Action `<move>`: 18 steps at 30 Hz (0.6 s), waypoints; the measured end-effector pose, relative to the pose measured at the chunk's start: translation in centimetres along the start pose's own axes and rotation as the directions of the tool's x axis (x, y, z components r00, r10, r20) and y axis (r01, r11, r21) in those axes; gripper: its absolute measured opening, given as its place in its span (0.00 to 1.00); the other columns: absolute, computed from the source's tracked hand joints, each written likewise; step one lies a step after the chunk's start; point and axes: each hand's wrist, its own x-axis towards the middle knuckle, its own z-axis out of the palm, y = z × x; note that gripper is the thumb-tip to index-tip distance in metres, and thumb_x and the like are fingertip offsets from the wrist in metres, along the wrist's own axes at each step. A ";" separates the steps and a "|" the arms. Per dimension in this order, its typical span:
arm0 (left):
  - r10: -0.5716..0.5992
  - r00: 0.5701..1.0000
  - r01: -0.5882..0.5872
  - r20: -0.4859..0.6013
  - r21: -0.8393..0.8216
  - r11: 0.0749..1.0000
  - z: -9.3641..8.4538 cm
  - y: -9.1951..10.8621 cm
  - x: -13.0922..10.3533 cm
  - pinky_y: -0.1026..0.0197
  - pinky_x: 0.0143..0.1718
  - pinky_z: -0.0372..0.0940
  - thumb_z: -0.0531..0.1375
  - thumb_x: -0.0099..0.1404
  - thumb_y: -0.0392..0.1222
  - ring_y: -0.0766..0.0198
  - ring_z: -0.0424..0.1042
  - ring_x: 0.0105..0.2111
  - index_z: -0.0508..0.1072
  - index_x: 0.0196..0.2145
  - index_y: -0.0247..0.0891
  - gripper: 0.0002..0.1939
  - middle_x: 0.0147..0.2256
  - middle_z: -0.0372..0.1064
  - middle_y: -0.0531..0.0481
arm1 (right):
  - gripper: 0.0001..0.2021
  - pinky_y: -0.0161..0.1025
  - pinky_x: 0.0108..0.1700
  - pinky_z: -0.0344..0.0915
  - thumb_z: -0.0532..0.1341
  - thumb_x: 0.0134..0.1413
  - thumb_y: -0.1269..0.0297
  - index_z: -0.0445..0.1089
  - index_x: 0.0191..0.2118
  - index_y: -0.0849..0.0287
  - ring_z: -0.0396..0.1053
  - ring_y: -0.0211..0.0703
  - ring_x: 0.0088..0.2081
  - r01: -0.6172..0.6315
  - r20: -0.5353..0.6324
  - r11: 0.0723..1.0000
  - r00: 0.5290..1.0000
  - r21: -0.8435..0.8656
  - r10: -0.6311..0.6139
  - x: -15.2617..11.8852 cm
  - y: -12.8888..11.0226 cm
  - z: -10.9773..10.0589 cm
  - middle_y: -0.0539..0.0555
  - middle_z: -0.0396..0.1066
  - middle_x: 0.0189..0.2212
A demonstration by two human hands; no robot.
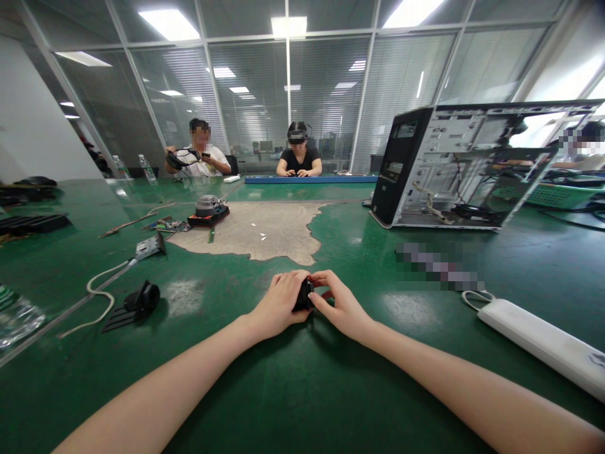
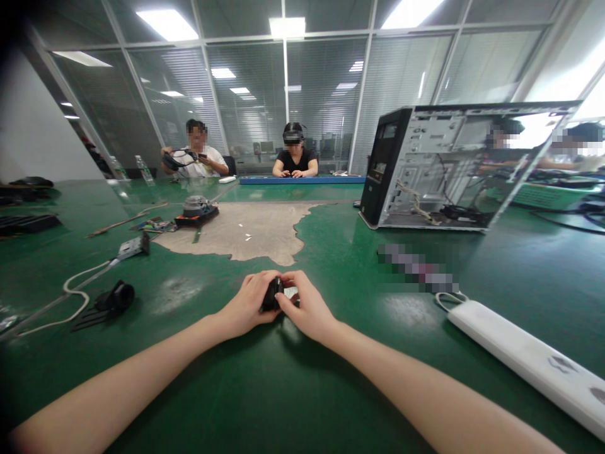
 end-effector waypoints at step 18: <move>0.013 1.000 -0.013 -0.016 0.003 1.000 0.1 0.0 0.0 0.51 0.47 0.54 0.59 0.50 0.35 0.54 0.59 0.47 0.51 0.49 0.39 0.29 0.46 0.59 0.44 | 0.12 0.37 0.35 0.67 0.56 0.49 0.69 0.59 0.42 0.57 0.64 0.41 0.42 0.000 -0.008 1.000 1.000 -0.004 0.000 0.0 0.1 0.0 0.55 0.62 0.39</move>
